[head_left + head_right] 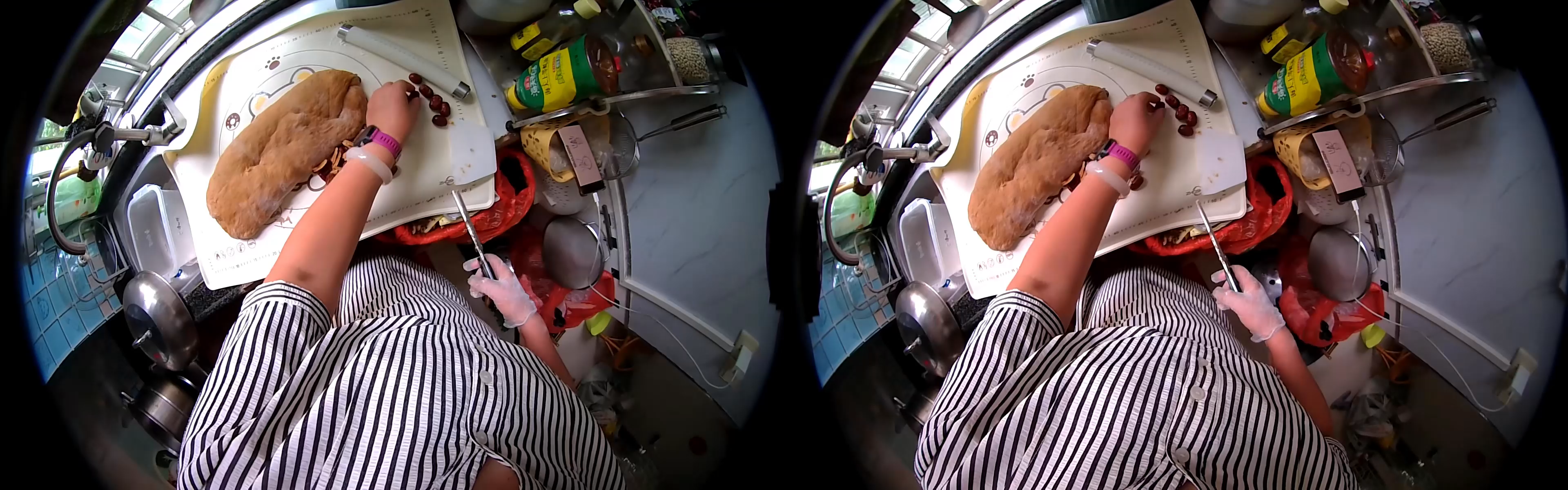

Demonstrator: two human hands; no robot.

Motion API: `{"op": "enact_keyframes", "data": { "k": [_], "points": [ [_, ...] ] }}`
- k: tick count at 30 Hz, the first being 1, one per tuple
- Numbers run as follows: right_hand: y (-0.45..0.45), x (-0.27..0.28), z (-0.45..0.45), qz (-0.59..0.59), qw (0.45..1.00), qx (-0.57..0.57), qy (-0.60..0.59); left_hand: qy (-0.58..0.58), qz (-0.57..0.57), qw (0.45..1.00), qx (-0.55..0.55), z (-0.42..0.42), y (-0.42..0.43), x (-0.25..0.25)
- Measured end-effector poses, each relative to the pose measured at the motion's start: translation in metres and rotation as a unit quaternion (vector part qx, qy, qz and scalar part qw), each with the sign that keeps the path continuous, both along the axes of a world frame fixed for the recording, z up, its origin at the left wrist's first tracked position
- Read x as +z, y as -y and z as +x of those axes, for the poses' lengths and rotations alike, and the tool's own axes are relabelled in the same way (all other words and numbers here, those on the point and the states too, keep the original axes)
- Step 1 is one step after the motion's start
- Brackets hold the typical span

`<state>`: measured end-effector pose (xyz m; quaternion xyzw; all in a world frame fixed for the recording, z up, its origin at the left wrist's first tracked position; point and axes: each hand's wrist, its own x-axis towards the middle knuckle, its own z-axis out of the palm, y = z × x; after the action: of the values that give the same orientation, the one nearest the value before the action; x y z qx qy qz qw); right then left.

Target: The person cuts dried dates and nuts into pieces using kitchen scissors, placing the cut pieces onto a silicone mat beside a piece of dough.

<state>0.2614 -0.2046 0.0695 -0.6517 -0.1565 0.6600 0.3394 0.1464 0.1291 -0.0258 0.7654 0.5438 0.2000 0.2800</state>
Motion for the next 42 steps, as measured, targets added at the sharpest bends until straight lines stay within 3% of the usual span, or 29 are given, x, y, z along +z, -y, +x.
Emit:
{"op": "enact_keyframes", "data": {
  "k": [1,2,3,5,8,10,12,17,21,28,42],
  "points": [
    [-0.005,0.003,0.001,0.011,0.999,0.032,0.035,0.049,-0.043,0.998,0.01,-0.005,0.006,0.005],
    [-0.008,-0.002,0.0,0.023,0.998,0.034,0.047,0.165,-0.176,0.97,0.038,-0.011,0.013,0.011],
    [-0.012,-0.007,-0.001,0.036,0.997,0.036,0.059,0.163,-0.175,0.97,0.039,-0.02,0.024,0.014],
    [-0.029,-0.008,-0.007,0.051,0.995,0.041,0.072,0.433,-0.332,0.829,0.121,-0.041,0.048,0.022],
    [-0.064,-0.006,-0.022,0.067,0.991,0.072,0.093,0.498,-0.455,0.717,0.177,-0.072,0.088,0.053],
    [-0.08,-0.014,-0.028,0.12,0.963,0.18,0.162,0.522,-0.461,0.686,0.21,-0.087,0.106,0.055],
    [-0.096,-0.015,-0.037,0.087,0.954,0.22,0.185,0.535,-0.457,0.666,0.247,-0.096,0.117,0.058],
    [-0.105,-0.032,-0.052,0.086,0.911,0.302,0.268,0.565,-0.425,0.638,0.306,-0.109,0.129,0.05],
    [-0.121,-0.01,-0.06,0.102,0.897,0.327,0.279,0.576,-0.41,0.629,0.324,-0.114,0.13,0.047],
    [-0.126,-0.024,-0.055,0.121,0.899,0.329,0.263,0.577,-0.404,0.622,0.341,-0.113,0.126,0.046],
    [-0.136,-0.015,-0.059,0.077,0.86,0.363,0.351,0.547,-0.405,0.65,0.337,-0.118,0.125,0.038]
  ]
}}
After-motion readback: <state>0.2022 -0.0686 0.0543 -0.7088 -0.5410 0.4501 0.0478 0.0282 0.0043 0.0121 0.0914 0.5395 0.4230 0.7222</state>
